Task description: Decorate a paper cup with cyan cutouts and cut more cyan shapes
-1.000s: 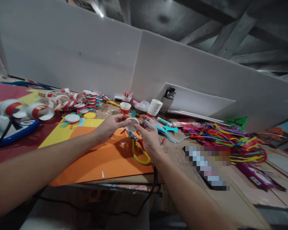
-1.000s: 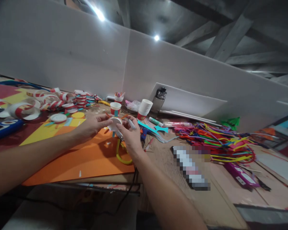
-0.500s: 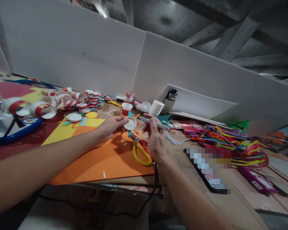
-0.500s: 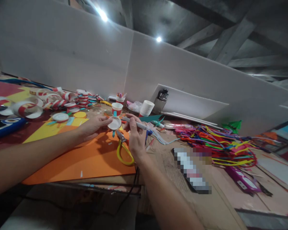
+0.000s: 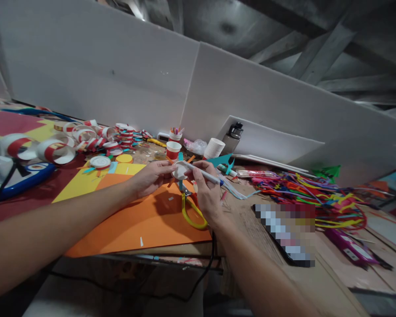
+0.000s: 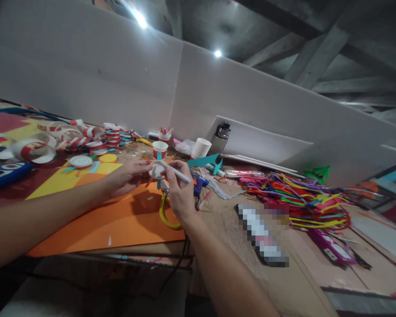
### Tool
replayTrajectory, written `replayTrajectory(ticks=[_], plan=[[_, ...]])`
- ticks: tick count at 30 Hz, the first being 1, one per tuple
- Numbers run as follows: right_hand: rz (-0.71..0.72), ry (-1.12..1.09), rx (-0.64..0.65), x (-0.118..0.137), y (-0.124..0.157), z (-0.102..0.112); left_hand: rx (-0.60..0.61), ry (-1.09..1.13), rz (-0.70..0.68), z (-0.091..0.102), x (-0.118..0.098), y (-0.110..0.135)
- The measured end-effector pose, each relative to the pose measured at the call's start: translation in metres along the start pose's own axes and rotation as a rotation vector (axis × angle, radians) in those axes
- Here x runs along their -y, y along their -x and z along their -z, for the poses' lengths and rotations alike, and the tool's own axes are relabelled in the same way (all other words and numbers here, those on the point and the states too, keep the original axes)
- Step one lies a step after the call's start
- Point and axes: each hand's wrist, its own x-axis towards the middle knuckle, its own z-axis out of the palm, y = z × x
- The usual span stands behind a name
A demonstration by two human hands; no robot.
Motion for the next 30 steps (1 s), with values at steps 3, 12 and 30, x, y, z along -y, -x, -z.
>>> replayTrajectory(ticks=[3,12,30], plan=[[0.036,0.021,-0.001,0.0008,-0.0002,0.0018,0.016,0.004,-0.005,0.0017,-0.0012,0.0001],[0.149,0.146,-0.026,-0.007,-0.0009,0.0035,-0.014,0.004,0.011,0.003,0.0016,-0.0022],[0.294,0.406,0.003,-0.0033,-0.0007,0.0033,0.013,-0.026,-0.003,0.0014,0.0045,-0.0001]])
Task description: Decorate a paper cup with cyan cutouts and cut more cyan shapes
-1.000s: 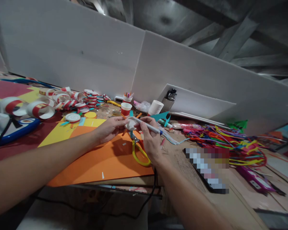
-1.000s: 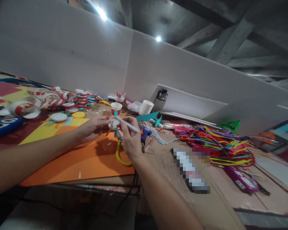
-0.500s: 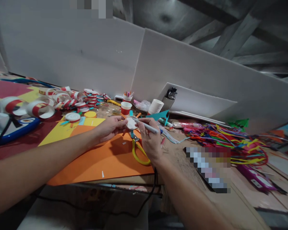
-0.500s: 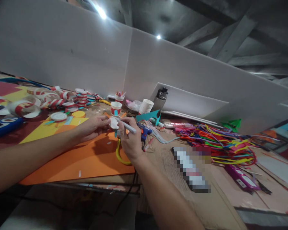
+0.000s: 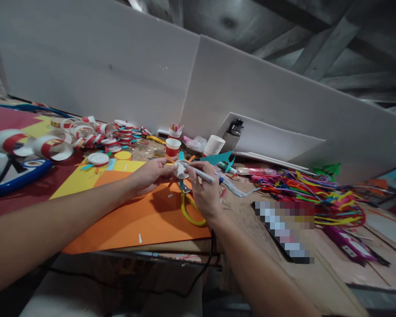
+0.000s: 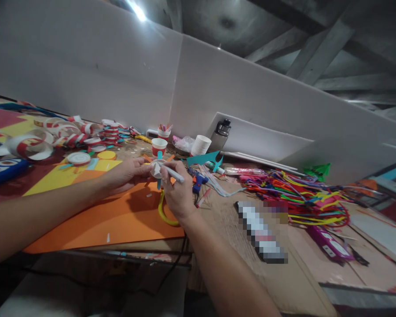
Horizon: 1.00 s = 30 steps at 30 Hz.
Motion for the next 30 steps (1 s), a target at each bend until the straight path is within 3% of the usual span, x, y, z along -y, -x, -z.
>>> replayTrajectory(ticks=[30], plan=[[-0.003,-0.033,0.045,-0.0051,0.0023,-0.001,0.044,-0.006,0.005,-0.0012,0.0007,0.002]])
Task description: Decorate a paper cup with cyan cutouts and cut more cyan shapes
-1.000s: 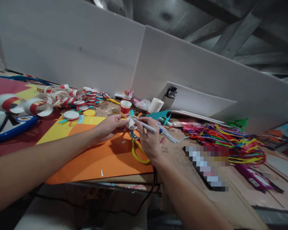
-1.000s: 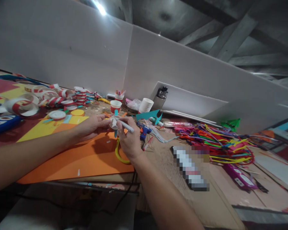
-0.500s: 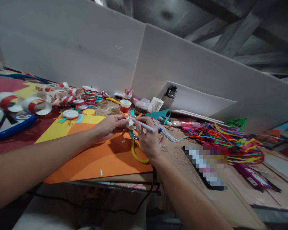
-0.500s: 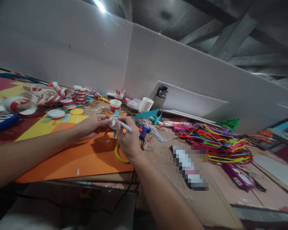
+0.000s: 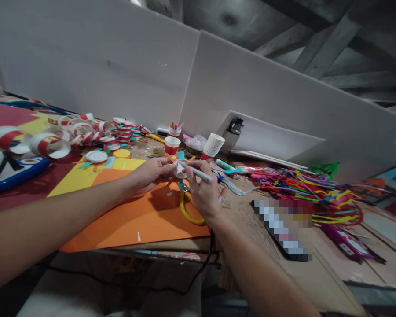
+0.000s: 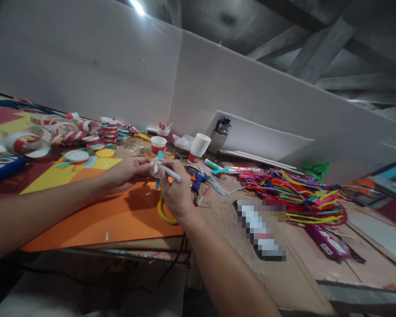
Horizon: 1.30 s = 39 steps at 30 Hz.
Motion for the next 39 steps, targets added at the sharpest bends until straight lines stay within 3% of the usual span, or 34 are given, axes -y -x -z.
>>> replayTrajectory(ticks=[39], plan=[[0.015,0.022,0.007,0.0037,-0.0005,0.001,-0.033,-0.038,0.014,-0.0022,0.0001,0.0005]])
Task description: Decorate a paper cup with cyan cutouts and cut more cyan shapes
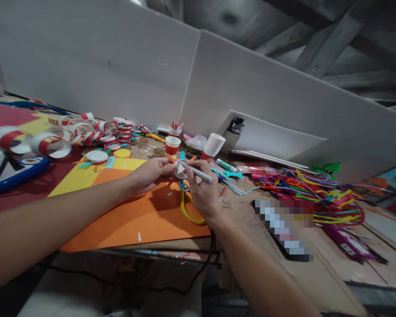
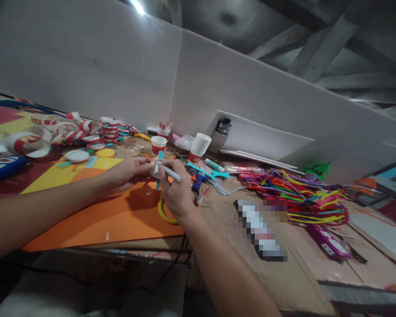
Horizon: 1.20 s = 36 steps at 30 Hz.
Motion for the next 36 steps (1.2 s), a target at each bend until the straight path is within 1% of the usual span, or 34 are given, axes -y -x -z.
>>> replayTrajectory(ticks=[10,32,36], plan=[[-0.025,0.002,-0.005,0.0008,0.0001,-0.0002,0.002,0.012,-0.001,-0.0002,-0.0007,-0.0002],[-0.016,-0.003,-0.008,0.0026,-0.0004,-0.0004,0.014,-0.008,-0.006,-0.0006,-0.0002,0.0006],[-0.013,-0.005,-0.012,0.0028,-0.0003,-0.0003,-0.005,-0.009,0.0,-0.0024,-0.0022,0.0009]])
